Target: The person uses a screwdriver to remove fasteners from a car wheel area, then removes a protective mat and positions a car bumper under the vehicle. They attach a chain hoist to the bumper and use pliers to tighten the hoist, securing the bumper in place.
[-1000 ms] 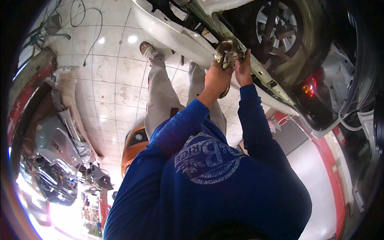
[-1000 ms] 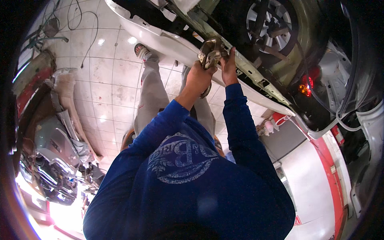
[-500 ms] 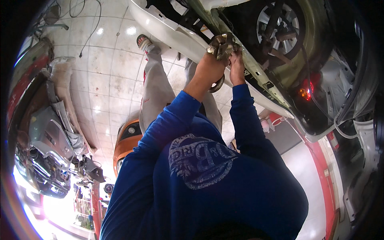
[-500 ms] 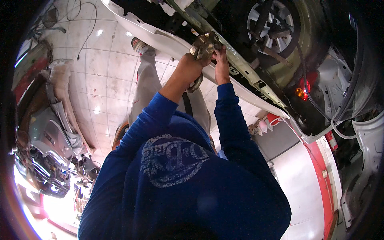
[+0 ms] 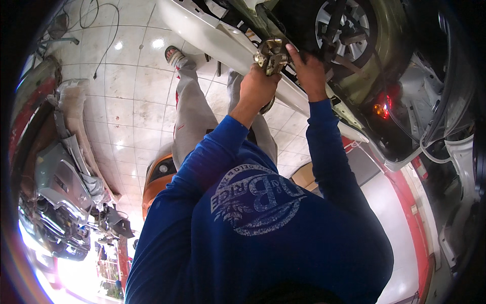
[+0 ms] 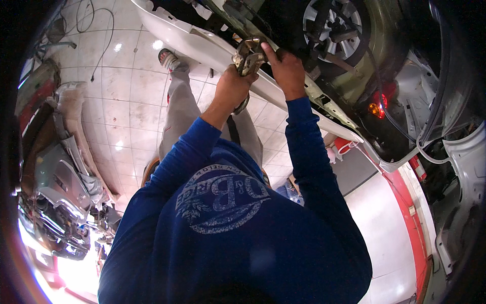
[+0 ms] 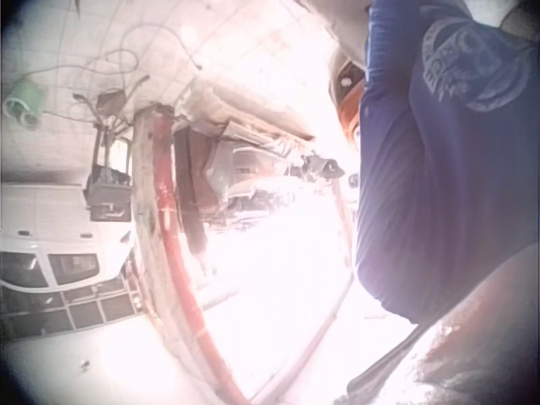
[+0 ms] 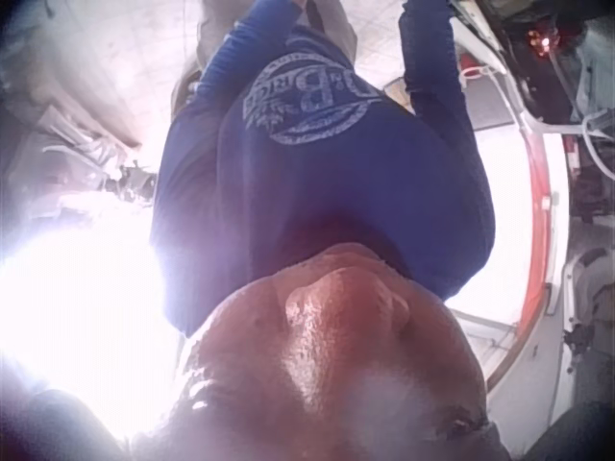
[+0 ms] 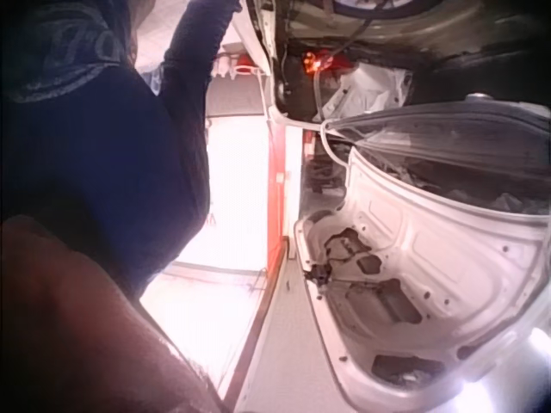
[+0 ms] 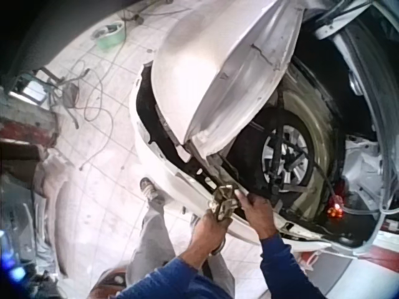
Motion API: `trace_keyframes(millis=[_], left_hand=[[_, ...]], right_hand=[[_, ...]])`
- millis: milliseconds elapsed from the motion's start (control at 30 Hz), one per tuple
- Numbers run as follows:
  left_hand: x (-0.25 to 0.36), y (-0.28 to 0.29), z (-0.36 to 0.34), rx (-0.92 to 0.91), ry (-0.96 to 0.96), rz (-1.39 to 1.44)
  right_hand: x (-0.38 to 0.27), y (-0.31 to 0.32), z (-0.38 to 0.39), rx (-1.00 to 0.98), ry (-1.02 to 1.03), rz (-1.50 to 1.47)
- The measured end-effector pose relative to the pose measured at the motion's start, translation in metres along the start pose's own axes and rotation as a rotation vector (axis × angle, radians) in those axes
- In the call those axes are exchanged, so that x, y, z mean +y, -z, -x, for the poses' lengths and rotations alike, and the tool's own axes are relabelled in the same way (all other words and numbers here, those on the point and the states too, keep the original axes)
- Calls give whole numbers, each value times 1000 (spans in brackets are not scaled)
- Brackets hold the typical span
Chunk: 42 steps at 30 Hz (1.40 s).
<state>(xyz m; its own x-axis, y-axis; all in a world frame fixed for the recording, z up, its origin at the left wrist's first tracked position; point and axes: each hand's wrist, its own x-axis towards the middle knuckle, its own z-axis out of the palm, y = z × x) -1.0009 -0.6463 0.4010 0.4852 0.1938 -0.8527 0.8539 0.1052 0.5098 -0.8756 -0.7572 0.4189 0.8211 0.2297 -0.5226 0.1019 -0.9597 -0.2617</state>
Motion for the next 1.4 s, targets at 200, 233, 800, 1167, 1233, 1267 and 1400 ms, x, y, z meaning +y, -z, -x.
trace_keyframes(millis=[200,233,800,1167,1233,1267,1400], left_hand=[[-4,1,1,15,-38,-9],[-5,1,1,15,-42,-8],[-6,24,-4,-43,-41,-103],[-15,67,-39,-358,-154,13],[-7,69,-31,-373,-112,39],[-7,69,-30,-357,-113,29],[-19,57,-35,-275,-205,-26]], right_hand=[[8,-26,3,133,108,68],[10,-29,3,161,150,71],[3,-47,18,284,157,-134],[24,-32,-21,400,1001,48],[33,-34,-20,355,949,44],[27,-33,-13,329,866,20],[23,-30,14,185,570,58]])
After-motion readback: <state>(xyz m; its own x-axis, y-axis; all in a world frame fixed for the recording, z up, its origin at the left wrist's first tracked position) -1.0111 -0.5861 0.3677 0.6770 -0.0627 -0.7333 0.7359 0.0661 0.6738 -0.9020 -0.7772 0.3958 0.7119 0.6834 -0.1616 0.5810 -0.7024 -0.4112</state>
